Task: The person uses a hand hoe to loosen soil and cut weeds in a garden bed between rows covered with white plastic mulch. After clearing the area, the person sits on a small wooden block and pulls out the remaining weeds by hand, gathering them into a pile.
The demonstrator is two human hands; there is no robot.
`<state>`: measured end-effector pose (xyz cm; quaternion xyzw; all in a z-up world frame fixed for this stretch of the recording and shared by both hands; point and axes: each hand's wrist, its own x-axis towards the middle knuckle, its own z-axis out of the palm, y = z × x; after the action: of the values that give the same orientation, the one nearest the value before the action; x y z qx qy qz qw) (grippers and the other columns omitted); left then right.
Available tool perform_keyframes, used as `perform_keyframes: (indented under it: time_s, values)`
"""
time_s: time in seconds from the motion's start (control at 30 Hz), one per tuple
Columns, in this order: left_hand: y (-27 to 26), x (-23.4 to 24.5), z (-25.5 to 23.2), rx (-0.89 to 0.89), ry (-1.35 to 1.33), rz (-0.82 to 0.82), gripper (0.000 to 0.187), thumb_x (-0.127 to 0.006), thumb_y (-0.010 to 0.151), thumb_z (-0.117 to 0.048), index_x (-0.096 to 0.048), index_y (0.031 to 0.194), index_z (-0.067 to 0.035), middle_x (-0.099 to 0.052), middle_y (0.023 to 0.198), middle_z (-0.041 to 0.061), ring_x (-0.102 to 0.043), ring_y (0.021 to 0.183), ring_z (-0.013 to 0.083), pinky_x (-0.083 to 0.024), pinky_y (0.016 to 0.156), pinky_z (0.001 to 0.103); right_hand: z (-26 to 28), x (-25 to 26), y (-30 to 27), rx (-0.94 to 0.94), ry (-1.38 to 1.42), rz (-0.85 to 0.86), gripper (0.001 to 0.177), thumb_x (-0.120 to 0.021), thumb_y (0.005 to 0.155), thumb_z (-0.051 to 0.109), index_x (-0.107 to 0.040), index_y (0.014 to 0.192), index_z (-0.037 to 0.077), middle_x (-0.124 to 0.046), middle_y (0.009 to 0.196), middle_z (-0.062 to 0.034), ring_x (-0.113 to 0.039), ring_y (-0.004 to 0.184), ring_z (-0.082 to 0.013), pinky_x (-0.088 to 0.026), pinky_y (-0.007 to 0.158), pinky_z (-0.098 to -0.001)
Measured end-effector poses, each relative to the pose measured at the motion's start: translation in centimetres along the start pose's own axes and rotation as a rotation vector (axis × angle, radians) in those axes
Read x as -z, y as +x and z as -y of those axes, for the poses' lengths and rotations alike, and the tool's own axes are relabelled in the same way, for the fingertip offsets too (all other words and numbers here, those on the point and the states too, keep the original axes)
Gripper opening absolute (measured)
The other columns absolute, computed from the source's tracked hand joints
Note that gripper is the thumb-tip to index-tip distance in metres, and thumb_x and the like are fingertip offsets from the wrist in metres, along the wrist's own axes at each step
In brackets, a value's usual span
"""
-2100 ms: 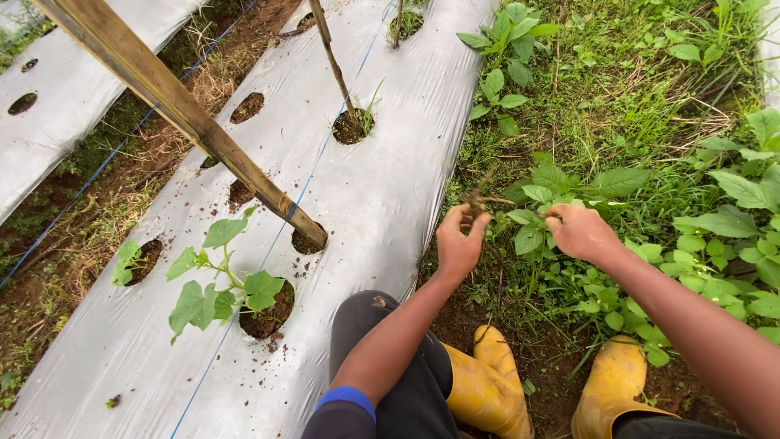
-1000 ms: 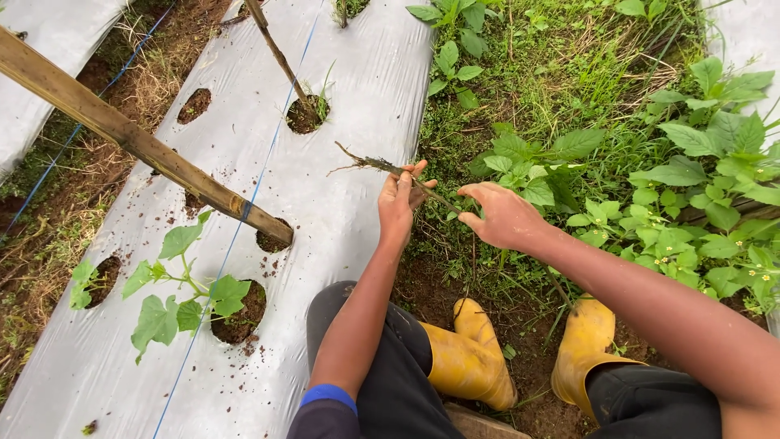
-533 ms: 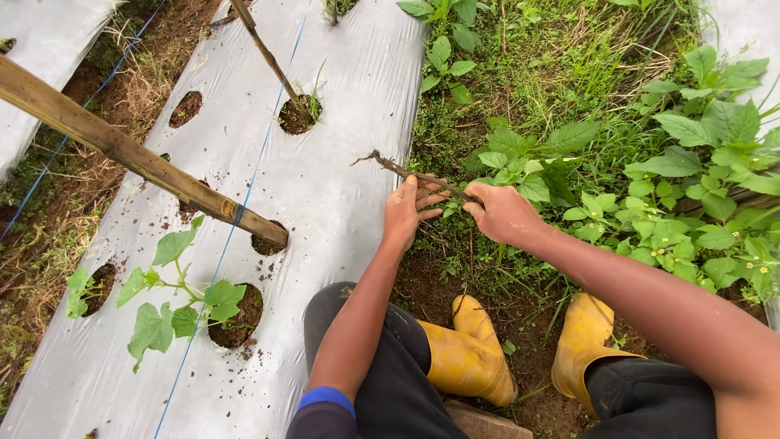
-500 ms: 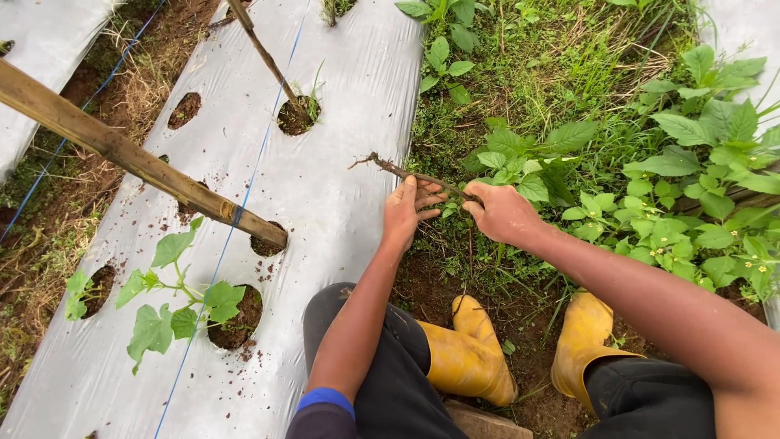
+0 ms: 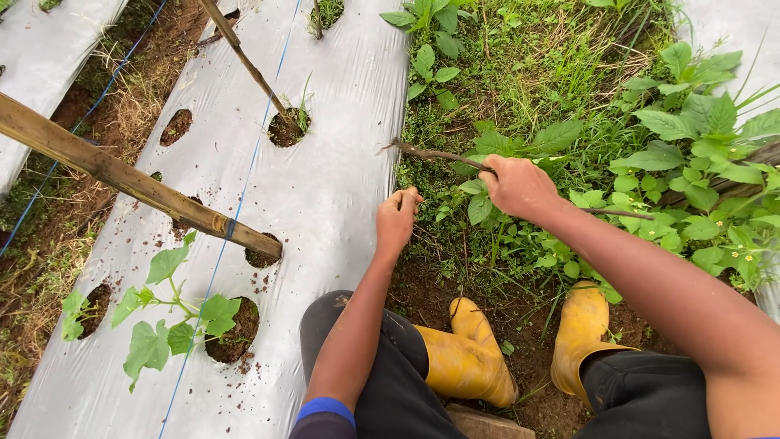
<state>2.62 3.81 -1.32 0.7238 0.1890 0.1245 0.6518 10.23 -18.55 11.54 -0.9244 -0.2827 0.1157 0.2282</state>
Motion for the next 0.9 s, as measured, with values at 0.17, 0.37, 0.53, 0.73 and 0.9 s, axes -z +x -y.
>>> perform_keyframes:
  time_s: [0.17,0.37,0.53,0.73,0.9]
  values:
    - [-1.6,-0.6,-1.3,-0.19,0.559,0.035,0.02,-0.07,0.097,-0.039,-0.077,0.11,-0.026,-0.074,0.092,-0.006,-0.071,0.08,0.011,-0.06,0.076,0.034,-2.5,-0.4,0.7,-0.12,-0.077,0.112,0.043,-0.046,0.099,0.014,-0.057,0.14,0.005,-0.069,0.113,-0.0248,-0.074,0.084,-0.0317,-0.059,0.071,-0.0379]
    - [-2.2,-2.1,-0.6,-0.688,0.657,-0.002,0.027,-0.075,0.095,-0.026,-0.072,0.121,-0.018,-0.068,0.112,0.0,-0.068,0.107,0.0224,-0.058,0.094,0.04,-2.8,-1.6,0.5,-0.11,-0.078,0.293,0.042,-0.047,0.101,0.009,-0.056,0.142,0.006,-0.072,0.106,-0.0223,-0.057,0.051,-0.0128,-0.043,0.048,-0.0213]
    - [-2.1,-2.4,0.2,-0.853,0.768,0.059,0.049,-0.078,0.092,-0.034,-0.065,0.135,-0.014,-0.068,0.124,0.009,-0.066,0.12,0.029,-0.048,0.11,0.045,0.2,-1.3,0.0,0.131,-0.18,0.37,0.031,-0.048,0.104,0.015,-0.067,0.126,0.003,-0.072,0.087,-0.012,-0.055,0.05,-0.0089,-0.047,0.051,-0.0204]
    - [-1.0,-2.0,0.7,-0.706,0.835,0.054,0.026,-0.063,0.101,-0.034,-0.077,0.109,-0.014,-0.077,0.099,0.0,-0.072,0.084,0.0166,-0.059,0.06,0.036,-0.5,-2.4,1.5,0.073,-0.342,0.315,0.025,-0.047,0.107,0.03,-0.066,0.107,0.015,-0.061,0.068,0.0019,-0.055,0.055,-0.0102,-0.054,0.05,-0.0226]
    - [-1.0,-1.2,-0.1,-0.656,0.811,0.031,0.025,-0.062,0.102,-0.033,-0.075,0.108,-0.012,-0.075,0.098,0.001,-0.07,0.086,0.0197,-0.057,0.064,0.037,-1.2,-0.2,1.6,0.064,-0.371,0.227,0.032,-0.05,0.105,0.04,-0.068,0.111,0.015,-0.072,0.081,-0.0052,-0.068,0.073,-0.022,-0.061,0.067,-0.0383]
